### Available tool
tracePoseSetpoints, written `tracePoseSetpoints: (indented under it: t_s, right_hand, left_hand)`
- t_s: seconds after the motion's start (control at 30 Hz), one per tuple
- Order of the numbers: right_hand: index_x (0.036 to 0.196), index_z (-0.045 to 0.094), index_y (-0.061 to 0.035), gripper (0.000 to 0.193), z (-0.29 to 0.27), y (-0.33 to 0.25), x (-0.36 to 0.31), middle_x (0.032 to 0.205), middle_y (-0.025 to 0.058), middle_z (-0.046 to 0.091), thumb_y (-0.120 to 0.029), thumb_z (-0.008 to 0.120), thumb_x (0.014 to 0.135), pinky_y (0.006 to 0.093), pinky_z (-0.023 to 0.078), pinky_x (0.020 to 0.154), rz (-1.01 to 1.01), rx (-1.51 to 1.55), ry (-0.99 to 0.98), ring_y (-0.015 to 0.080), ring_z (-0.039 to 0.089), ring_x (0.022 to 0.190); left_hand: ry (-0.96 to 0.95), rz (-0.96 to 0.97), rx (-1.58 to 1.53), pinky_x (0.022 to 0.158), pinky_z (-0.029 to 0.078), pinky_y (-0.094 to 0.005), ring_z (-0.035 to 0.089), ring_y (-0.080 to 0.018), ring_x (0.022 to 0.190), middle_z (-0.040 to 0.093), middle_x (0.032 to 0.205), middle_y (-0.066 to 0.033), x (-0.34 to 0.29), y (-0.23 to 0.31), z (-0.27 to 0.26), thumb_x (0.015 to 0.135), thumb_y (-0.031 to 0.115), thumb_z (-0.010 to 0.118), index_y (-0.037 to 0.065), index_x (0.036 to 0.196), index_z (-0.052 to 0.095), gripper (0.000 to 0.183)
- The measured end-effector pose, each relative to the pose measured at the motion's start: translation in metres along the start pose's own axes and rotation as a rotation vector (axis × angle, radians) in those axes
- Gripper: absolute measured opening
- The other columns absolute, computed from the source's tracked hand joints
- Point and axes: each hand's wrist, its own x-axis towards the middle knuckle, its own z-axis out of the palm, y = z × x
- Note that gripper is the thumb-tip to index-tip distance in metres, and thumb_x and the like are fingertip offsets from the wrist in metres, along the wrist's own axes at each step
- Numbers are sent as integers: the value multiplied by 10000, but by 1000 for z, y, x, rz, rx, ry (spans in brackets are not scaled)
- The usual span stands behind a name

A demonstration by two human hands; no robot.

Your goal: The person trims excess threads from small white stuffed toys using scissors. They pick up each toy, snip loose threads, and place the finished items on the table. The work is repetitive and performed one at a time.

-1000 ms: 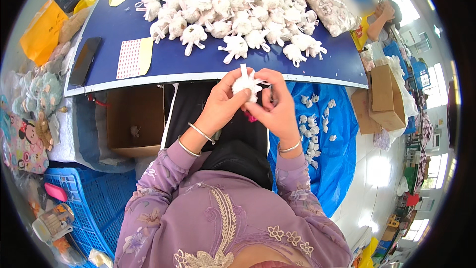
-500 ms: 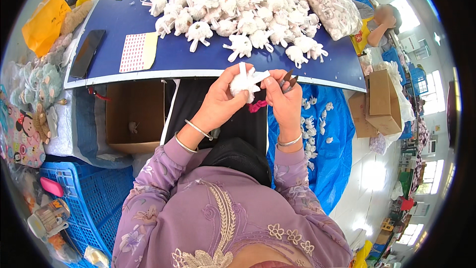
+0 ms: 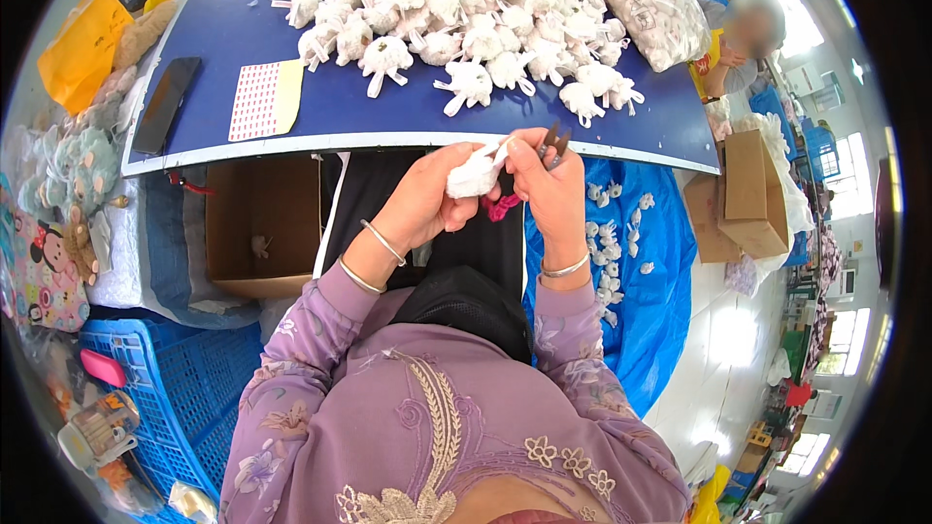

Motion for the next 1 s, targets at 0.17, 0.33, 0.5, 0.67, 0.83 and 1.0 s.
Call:
tracePoseSetpoints:
  t_s: [0.17, 0.33, 0.5, 0.67, 0.83, 1.0]
  right_hand:
    - [1002, 661, 0, 189, 7, 2, -5, 814, -23, 626, -150, 691, 891, 200, 432, 637, -5, -106, -136, 28, 518, 715]
    - [956, 655, 4, 142, 5, -2, -3, 805, -10, 627, -121, 679, 892, 202, 437, 630, 20, -126, -174, 30, 522, 715]
    - [1064, 617, -39, 242, -42, 5, 11, 801, 33, 607, -237, 583, 929, 223, 368, 462, -231, 311, -47, 75, 453, 527]
    - [1195, 581, -55, 430, -70, 8, 39, 842, 48, 586, -417, 507, 975, 210, 243, 380, -290, 707, -296, 47, 289, 418]
    - [985, 660, -18, 183, 3, 15, 56, 874, -37, 633, -77, 728, 826, 170, 326, 549, -108, -307, 104, -2, 437, 675]
    - [1175, 573, -75, 428, 21, 32, 86, 1139, 140, 626, -153, 717, 779, 390, 495, 885, -399, -755, -20, 352, 618, 1024]
  left_hand:
    - [-88, -180, -266, 295, 297, -192, 382, -84, 353, 616, 749, -147, 0, -7, -13, 1018, 436, 289, 43, 1112, 576, 496]
    - [-27, -260, -202, 299, 262, -210, 358, -101, 341, 618, 696, -166, 1, -7, -16, 1019, 460, 253, 43, 1106, 583, 538]
    - [89, -159, -29, 383, 243, -224, 326, -96, 358, 619, 677, -160, -1, -3, -14, 1025, 467, 266, 1, 1154, 531, 552]
    - [81, -100, -64, 390, 263, -217, 343, -83, 377, 612, 688, -123, 1, -7, -26, 1039, 391, 298, -4, 1121, 538, 470]
    - [84, -74, 12, 403, 280, -202, 359, -61, 419, 606, 700, -89, 4, -9, -29, 1032, 320, 346, 2, 1093, 561, 388]
    - [122, -19, 87, 423, 283, -191, 369, -49, 443, 615, 737, -66, -3, -6, -25, 1015, 267, 431, 17, 1062, 600, 306]
